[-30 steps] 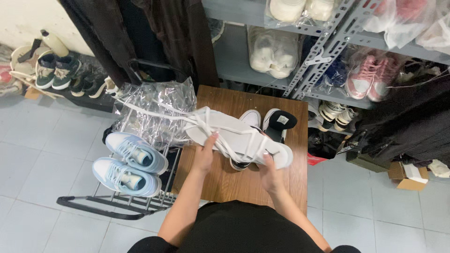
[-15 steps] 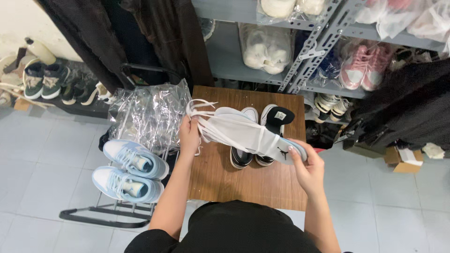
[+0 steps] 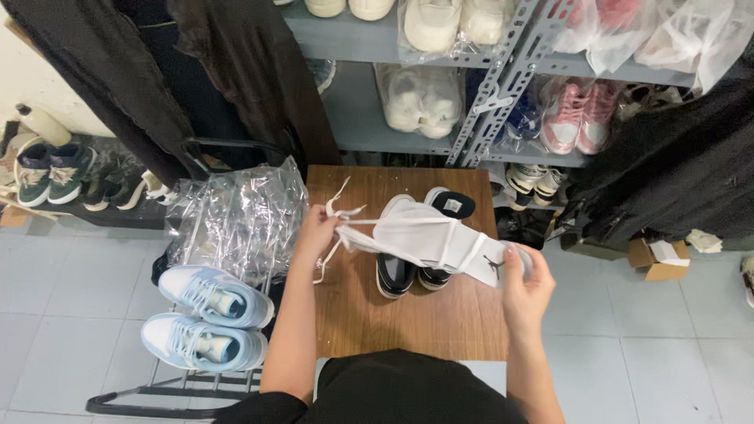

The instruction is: The person unlaces and removes the insoles from a pair of sneakers, places a shoe into a plastic bag, and then unlaces another pair of sneakers.

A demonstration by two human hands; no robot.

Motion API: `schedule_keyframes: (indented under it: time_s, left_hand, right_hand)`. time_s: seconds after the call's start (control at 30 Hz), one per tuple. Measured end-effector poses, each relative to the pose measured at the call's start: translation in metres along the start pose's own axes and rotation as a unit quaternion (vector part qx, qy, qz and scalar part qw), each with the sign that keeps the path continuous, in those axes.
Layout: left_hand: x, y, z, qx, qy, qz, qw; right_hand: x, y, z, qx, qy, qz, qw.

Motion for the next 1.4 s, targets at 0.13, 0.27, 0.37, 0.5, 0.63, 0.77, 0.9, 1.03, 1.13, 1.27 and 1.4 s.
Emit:
schedule_keyframes:
  time_s: [0.13, 0.27, 0.37, 0.5, 0.63, 0.77, 0.9, 1.03, 1.13, 1.27, 1.4]
  left_hand:
    - [0.051, 0.034, -0.008, -0.277, 0.092, -0.118, 0.949]
    - [0.138, 0.068, -0.057, 0.057, -0.033, -0.254, 0.965]
    - [0.158, 0.077, -0.092, 0.035, 0.032, -0.239, 0.97]
    - [0.135, 0.027, -0.106, 0.169, 0.051, -0.11, 0.978]
    - [0.063, -0.063, -0.084, 0.245, 0.121, 0.003, 0.962]
    - [-0.008, -0.142, 0.006, 0.452, 0.161, 0.02, 0.877]
    - [-0.008, -0.129, 0.062, 0.43, 0.177, -0.066, 0.883]
    - [0.012, -0.044, 0.081, 0.171, 0.103, -0.103, 0.975]
    - [0.04, 0.007, 0.061, -0.254, 0.06, -0.05, 0.964]
    - [0.077, 0.036, -0.01, -0.236, -0.103, -0.053, 0.965]
    - [0.125, 0.063, -0.124, 0.269, -0.331, -0.221, 0.877]
  right_hand:
    - [0.008, 0.028, -0.02, -0.007, -0.011, 0.005, 1.0]
    - [0.022, 0.032, -0.052, 0.078, -0.02, 0.092, 0.992]
    - [0.034, 0.025, -0.071, 0.104, -0.085, 0.143, 0.981]
    - [0.045, 0.007, -0.083, 0.064, -0.191, 0.264, 0.943]
    - [0.052, 0.012, -0.084, 0.043, -0.297, 0.289, 0.909]
    - [0.024, 0.043, -0.031, 0.04, -0.259, 0.101, 0.96]
    - [-0.014, 0.057, 0.032, -0.031, -0.051, 0.151, 0.987]
    - [-0.031, 0.063, 0.045, -0.216, 0.027, 0.059, 0.974]
    - [-0.026, 0.057, 0.028, -0.208, 0.059, 0.011, 0.976]
    - [-0.012, 0.063, -0.009, -0.267, 0.084, -0.084, 0.956]
    - [0.025, 0.092, -0.055, -0.24, -0.003, -0.263, 0.934]
Point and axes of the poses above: each hand's wrist, its own x-axis away from the middle knuckle, its own z-axis out of the back of the hand, y = z × x, the point moved 4 cm from there along -x, towards the middle knuckle, and after that the axes turned 2 degrees about -x, right-handed, at the moved point
